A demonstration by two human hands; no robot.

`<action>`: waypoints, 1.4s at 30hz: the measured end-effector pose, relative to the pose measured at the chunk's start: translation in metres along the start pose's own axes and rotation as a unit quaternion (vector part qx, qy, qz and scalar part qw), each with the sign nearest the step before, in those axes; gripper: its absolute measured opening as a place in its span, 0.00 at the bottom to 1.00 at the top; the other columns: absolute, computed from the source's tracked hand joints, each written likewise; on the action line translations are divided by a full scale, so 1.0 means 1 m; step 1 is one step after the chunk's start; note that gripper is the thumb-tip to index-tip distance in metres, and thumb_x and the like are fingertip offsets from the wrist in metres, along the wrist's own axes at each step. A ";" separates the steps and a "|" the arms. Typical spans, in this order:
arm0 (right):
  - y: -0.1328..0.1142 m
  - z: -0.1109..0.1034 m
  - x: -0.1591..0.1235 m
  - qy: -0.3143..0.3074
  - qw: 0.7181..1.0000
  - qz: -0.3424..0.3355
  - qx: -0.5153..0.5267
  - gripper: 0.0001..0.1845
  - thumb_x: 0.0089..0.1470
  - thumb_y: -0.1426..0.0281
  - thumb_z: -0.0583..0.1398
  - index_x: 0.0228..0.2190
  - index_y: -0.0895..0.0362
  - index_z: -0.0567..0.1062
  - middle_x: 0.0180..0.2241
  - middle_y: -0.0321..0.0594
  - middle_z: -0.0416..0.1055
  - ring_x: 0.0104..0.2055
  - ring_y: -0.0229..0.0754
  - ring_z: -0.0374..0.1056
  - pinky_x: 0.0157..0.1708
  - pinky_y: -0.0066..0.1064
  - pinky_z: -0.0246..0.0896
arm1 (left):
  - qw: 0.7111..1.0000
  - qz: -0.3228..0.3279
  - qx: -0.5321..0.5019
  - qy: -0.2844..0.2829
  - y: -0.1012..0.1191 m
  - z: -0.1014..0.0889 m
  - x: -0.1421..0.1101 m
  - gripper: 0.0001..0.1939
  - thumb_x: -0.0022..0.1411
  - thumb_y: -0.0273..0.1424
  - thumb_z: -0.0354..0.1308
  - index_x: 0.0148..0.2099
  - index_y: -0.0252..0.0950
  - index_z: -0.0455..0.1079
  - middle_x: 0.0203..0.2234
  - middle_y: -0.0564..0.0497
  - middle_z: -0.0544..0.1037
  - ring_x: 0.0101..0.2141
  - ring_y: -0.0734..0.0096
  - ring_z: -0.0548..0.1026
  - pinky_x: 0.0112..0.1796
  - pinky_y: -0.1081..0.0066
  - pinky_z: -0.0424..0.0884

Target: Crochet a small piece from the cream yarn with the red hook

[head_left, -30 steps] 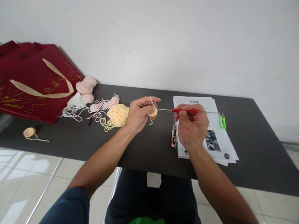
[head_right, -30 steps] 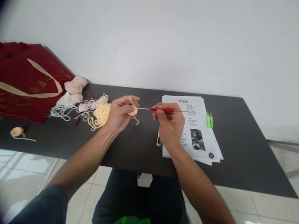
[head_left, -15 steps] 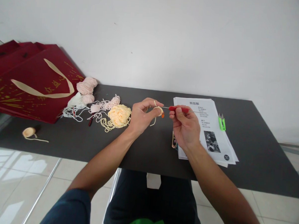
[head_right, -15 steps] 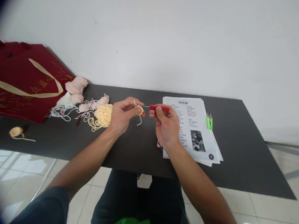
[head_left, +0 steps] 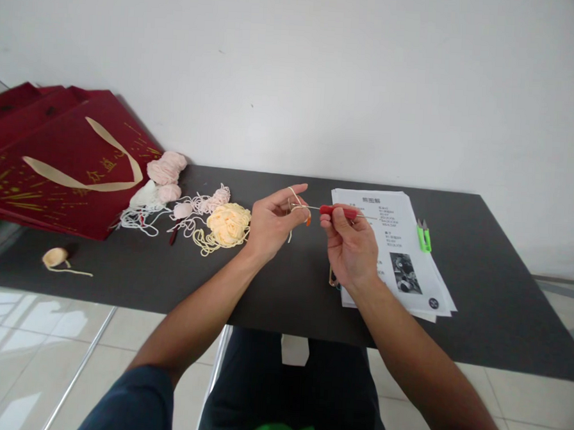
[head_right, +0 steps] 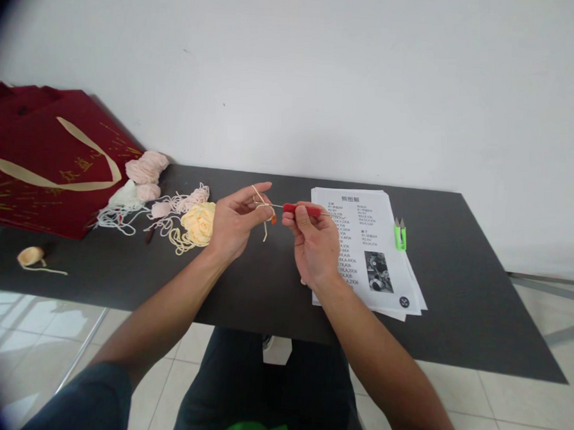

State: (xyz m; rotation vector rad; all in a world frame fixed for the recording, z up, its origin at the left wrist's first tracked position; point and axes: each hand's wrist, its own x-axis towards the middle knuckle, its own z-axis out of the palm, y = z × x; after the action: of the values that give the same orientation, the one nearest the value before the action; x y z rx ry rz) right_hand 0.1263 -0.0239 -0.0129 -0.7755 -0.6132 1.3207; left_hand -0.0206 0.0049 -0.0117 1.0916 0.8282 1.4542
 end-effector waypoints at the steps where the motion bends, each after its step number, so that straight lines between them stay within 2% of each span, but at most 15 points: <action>1: 0.001 0.001 0.000 0.000 1.000 -0.007 -0.003 0.12 0.52 0.64 0.74 0.35 0.54 0.81 0.34 0.33 0.84 0.33 0.30 0.79 0.38 0.18 0.79 | 1.000 -0.007 -0.001 0.005 0.000 0.001 -0.001 0.24 0.50 0.29 0.76 0.51 0.39 0.82 0.30 0.54 0.81 0.28 0.76 0.77 0.35 0.71 0.75; 5: 0.003 0.004 -0.004 0.002 0.997 -0.072 -0.038 0.08 0.55 0.65 0.72 0.36 0.52 0.80 0.34 0.33 0.84 0.33 0.32 0.80 0.38 0.24 0.81 | 0.999 -0.015 -0.011 0.029 0.000 0.004 -0.003 0.22 0.50 0.29 0.76 0.49 0.39 0.82 0.29 0.53 0.82 0.29 0.75 0.79 0.37 0.70 0.75; 9: 0.003 0.008 -0.013 -0.003 0.981 -0.156 -0.112 0.04 0.59 0.67 0.69 0.38 0.51 0.83 0.35 0.34 0.85 0.34 0.37 0.81 0.39 0.31 0.82 | 0.998 -0.021 -0.045 0.040 -0.001 0.004 -0.004 0.19 0.52 0.30 0.76 0.48 0.40 0.83 0.30 0.53 0.84 0.31 0.75 0.79 0.39 0.70 0.75; 12: 0.005 0.006 -0.022 0.001 0.954 -0.207 -0.218 0.08 0.59 0.68 0.69 0.41 0.47 0.85 0.39 0.37 0.86 0.37 0.41 0.82 0.45 0.38 0.82 | 0.994 -0.047 -0.094 0.041 0.000 0.005 -0.004 0.20 0.50 0.30 0.77 0.47 0.40 0.83 0.29 0.53 0.83 0.33 0.74 0.80 0.43 0.69 0.75; 14: 0.007 0.003 -0.027 -0.020 0.930 -0.261 -0.257 0.11 0.57 0.70 0.70 0.41 0.44 0.86 0.44 0.37 0.85 0.42 0.45 0.82 0.50 0.43 0.81 | 0.990 -0.059 -0.125 0.042 0.000 0.006 -0.003 0.22 0.49 0.29 0.78 0.48 0.40 0.82 0.29 0.54 0.83 0.34 0.74 0.81 0.44 0.68 0.74; 16: 0.009 -0.001 -0.030 -0.055 0.917 -0.280 -0.280 0.14 0.55 0.71 0.71 0.42 0.41 0.86 0.49 0.37 0.84 0.48 0.48 0.81 0.55 0.47 0.80 | 0.986 -0.067 -0.146 0.040 0.001 0.006 -0.002 0.24 0.49 0.29 0.78 0.50 0.39 0.81 0.31 0.54 0.83 0.34 0.74 0.81 0.46 0.68 0.74; 18: 0.011 -0.004 -0.029 -0.084 0.915 -0.276 -0.283 0.16 0.54 0.72 0.72 0.43 0.39 0.86 0.50 0.36 0.84 0.51 0.49 0.81 0.58 0.50 0.78 | 0.984 -0.073 -0.157 0.030 0.003 0.005 -0.001 0.24 0.50 0.30 0.78 0.51 0.39 0.80 0.32 0.53 0.84 0.34 0.75 0.80 0.46 0.68 0.74; 20: 0.013 -0.005 -0.027 -0.086 0.927 -0.255 -0.262 0.15 0.54 0.70 0.72 0.42 0.40 0.86 0.50 0.35 0.84 0.50 0.48 0.81 0.58 0.50 0.78 | 0.983 -0.079 -0.163 0.013 0.004 0.003 0.001 0.24 0.50 0.30 0.77 0.50 0.39 0.80 0.32 0.53 0.83 0.33 0.76 0.79 0.45 0.69 0.73; 22: 0.013 -0.004 -0.022 -0.068 0.950 -0.221 -0.212 0.11 0.55 0.69 0.72 0.40 0.42 0.87 0.48 0.35 0.84 0.45 0.45 0.82 0.53 0.45 0.81 | 0.983 -0.081 -0.166 0.002 0.005 0.001 0.002 0.23 0.49 0.30 0.77 0.49 0.39 0.81 0.31 0.53 0.83 0.32 0.76 0.78 0.43 0.69 0.73; 25: 0.009 -0.001 -0.013 -0.063 0.980 -0.155 -0.112 0.07 0.56 0.68 0.71 0.39 0.45 0.86 0.43 0.35 0.86 0.38 0.40 0.82 0.40 0.34 0.82 | 0.983 -0.081 -0.163 -0.007 0.006 0.001 0.002 0.21 0.48 0.28 0.76 0.47 0.40 0.82 0.29 0.54 0.81 0.31 0.76 0.77 0.39 0.70 0.72; 29: -0.001 0.000 -0.003 -0.079 0.991 -0.096 -0.052 0.04 0.56 0.66 0.71 0.36 0.49 0.84 0.38 0.35 0.85 0.34 0.35 0.79 0.33 0.27 0.78 | 0.986 -0.064 -0.148 -0.030 0.006 0.003 0.000 0.21 0.48 0.25 0.75 0.47 0.41 0.83 0.28 0.55 0.80 0.29 0.78 0.75 0.36 0.72 0.70; 33: -0.007 -0.002 0.001 -0.074 0.991 -0.098 -0.046 0.08 0.54 0.64 0.73 0.35 0.49 0.80 0.38 0.34 0.84 0.32 0.34 0.77 0.33 0.27 0.76 | 0.991 -0.057 -0.118 -0.027 0.005 0.004 -0.002 0.22 0.48 0.25 0.75 0.47 0.42 0.84 0.28 0.55 0.80 0.29 0.77 0.74 0.36 0.71 0.70; 42: -0.014 -0.001 0.003 -0.070 0.987 -0.130 -0.059 0.11 0.52 0.63 0.73 0.32 0.50 0.77 0.35 0.33 0.81 0.29 0.33 0.72 0.30 0.28 0.69 | 0.995 -0.039 -0.087 -0.030 0.004 0.000 -0.002 0.22 0.50 0.26 0.73 0.49 0.42 0.83 0.26 0.55 0.78 0.28 0.76 0.72 0.34 0.70 0.68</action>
State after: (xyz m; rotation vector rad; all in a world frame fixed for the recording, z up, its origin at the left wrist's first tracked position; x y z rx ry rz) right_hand 0.1362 -0.0223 -0.0030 -0.6759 -0.8803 1.1121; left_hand -0.0222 0.0026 -0.0087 0.9570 0.6802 1.3944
